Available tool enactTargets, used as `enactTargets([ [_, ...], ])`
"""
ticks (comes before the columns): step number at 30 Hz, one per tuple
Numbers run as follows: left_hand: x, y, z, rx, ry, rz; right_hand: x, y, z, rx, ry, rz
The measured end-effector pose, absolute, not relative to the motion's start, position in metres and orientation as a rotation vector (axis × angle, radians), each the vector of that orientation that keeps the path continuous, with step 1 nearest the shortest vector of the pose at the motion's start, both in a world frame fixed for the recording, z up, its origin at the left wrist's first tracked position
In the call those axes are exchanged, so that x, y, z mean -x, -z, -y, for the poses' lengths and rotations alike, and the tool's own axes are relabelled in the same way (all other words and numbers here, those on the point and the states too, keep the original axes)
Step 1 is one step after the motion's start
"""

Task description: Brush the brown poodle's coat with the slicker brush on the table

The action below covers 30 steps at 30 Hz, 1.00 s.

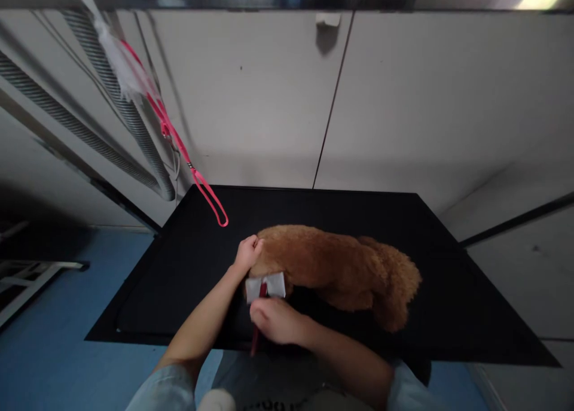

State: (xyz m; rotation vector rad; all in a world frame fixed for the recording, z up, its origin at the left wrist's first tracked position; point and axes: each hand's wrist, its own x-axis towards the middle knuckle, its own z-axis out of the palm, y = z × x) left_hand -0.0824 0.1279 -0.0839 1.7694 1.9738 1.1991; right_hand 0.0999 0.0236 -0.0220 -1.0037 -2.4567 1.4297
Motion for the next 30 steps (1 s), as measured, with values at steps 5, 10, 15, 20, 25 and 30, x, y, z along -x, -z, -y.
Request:
enactTargets([
  [5, 0.084, 0.087, -0.125, -1.785, -1.194, -2.009, -0.104, 0.039, -0.013, 1.021, -1.404, 2.537],
  [10, 0.084, 0.089, -0.128, -1.770, -1.187, -2.067, -0.112, 0.043, -0.014, 0.823, -1.496, 2.365],
  [15, 0.092, 0.072, -0.145, -1.769, -1.186, -2.111, -0.124, 0.054, -0.014, 0.972, -1.380, 2.414],
  [20, 0.065, 0.043, -0.139, -1.735, -1.363, -2.107, -0.180, 0.051, -0.024, 1.078, -1.204, 2.328],
  [25, -0.031, 0.058, -0.076, -1.846, -1.310, -1.672, -0.243, 0.047, -0.014, 1.475, -1.129, 2.250],
  [30, -0.092, 0.097, -0.048, -1.513, -0.941, -1.464, -0.277, 0.059, -0.005, 1.413, -1.171, 2.124],
])
